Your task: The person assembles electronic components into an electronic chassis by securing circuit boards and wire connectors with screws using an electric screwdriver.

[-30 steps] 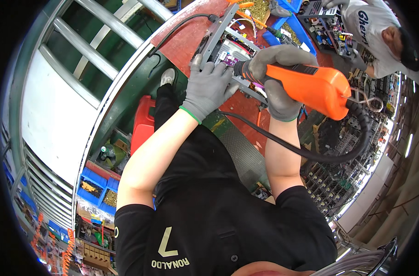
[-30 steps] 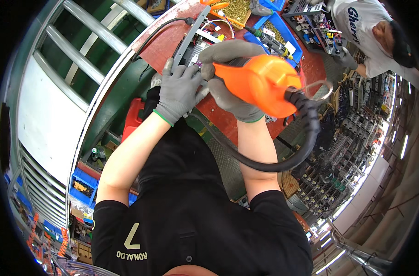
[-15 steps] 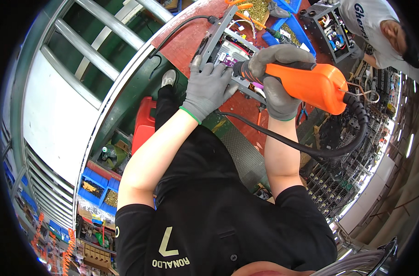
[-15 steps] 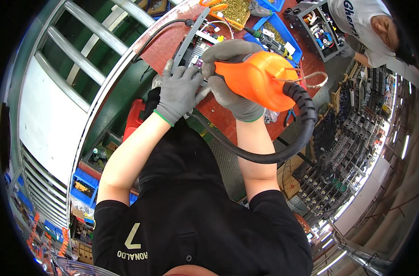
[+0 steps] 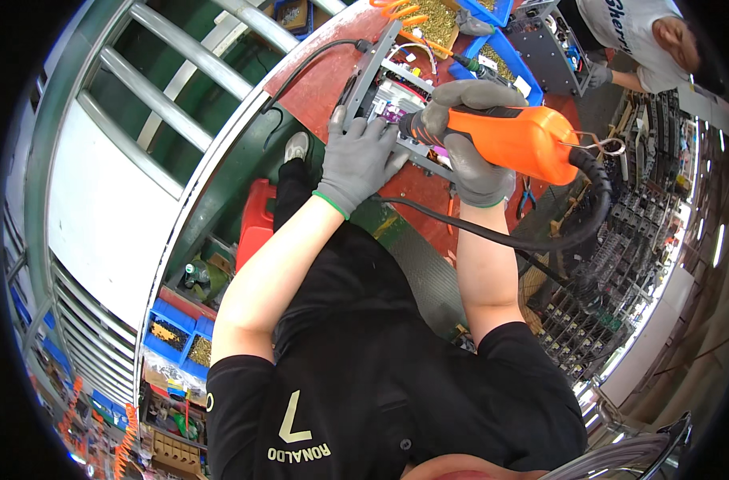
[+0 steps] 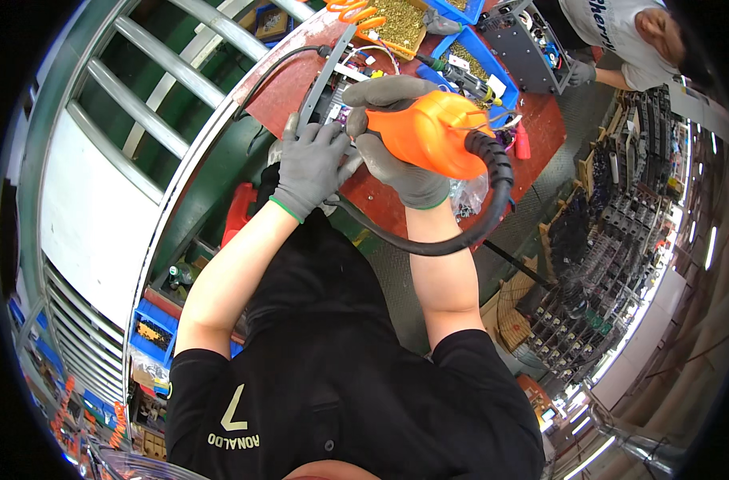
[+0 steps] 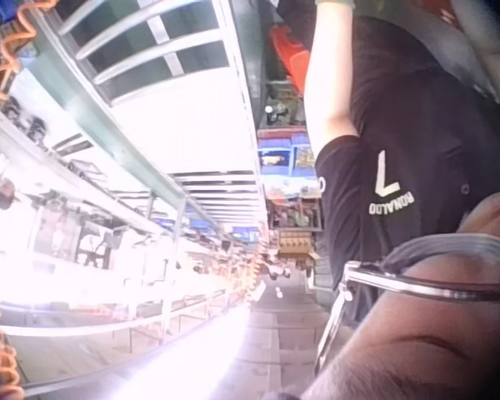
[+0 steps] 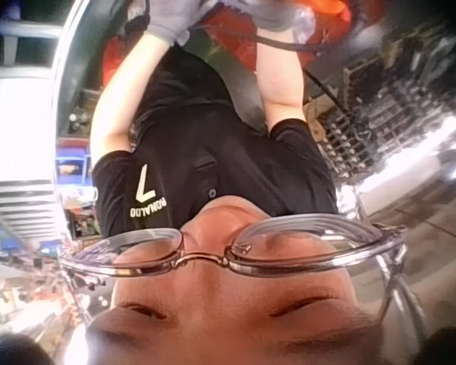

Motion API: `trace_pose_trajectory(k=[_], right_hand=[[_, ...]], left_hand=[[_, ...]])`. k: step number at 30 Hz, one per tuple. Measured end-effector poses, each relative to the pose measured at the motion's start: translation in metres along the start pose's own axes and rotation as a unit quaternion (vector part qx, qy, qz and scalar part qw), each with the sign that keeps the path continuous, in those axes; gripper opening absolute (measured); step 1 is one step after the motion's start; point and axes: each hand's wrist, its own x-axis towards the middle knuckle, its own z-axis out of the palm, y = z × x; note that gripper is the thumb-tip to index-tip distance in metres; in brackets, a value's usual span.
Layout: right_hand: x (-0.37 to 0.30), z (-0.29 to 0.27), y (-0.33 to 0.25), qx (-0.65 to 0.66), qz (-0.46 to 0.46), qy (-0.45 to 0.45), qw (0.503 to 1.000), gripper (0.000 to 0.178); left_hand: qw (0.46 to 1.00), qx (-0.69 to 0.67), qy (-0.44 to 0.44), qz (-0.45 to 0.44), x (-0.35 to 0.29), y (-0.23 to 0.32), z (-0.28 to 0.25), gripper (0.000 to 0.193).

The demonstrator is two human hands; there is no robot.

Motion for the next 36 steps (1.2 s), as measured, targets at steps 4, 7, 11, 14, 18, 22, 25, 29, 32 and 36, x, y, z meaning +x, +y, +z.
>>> trace_pose_trajectory(k=[4, 7, 11, 14, 18, 22, 25, 29, 32, 36], right_hand=[[-0.001, -0.002, 0.000, -0.004, 0.007, 0.007, 1.000, 0.031], [-0.003, -0.006, 0.001, -0.043, 0.000, -0.017, 0.999, 0.034], [-0.005, -0.006, 0.000, -0.057, -0.013, -0.042, 0.997, 0.039], [-0.005, -0.010, -0.003, -0.030, 0.025, -0.046, 0.998, 0.038], [-0.002, 0.001, -0.012, 0.008, 0.074, 0.010, 0.997, 0.032], [-0.001, -0.006, -0.006, -0.066, 0.068, -0.026, 0.995, 0.033], [-0.002, -0.007, -0.006, -0.046, 0.072, -0.048, 0.995, 0.034], [-0.004, -0.001, -0.007, -0.011, 0.059, -0.008, 0.998, 0.033], [-0.003, -0.002, -0.006, -0.009, 0.039, -0.029, 0.999, 0.033], [-0.001, 0.003, -0.009, -0.070, 0.049, -0.010, 0.996, 0.033]], left_hand=[[1.000, 0.011, -0.008, -0.001, -0.002, 0.002, -0.001, 0.034], [1.000, 0.021, -0.021, -0.002, -0.002, 0.004, -0.004, 0.036], [1.000, 0.017, -0.022, 0.001, -0.001, 0.005, -0.006, 0.035], [1.000, 0.018, -0.024, 0.001, 0.000, 0.005, -0.009, 0.035], [1.000, 0.022, -0.014, 0.002, 0.000, 0.006, -0.008, 0.036], [0.999, 0.027, -0.026, 0.004, -0.001, 0.007, -0.009, 0.036], [0.999, 0.035, -0.034, 0.006, -0.001, 0.007, -0.009, 0.035], [0.999, 0.038, -0.027, 0.008, -0.003, 0.007, -0.009, 0.034], [0.999, 0.037, -0.018, 0.009, -0.003, 0.005, -0.008, 0.034], [0.999, 0.031, -0.008, 0.011, -0.002, 0.006, -0.010, 0.034]])
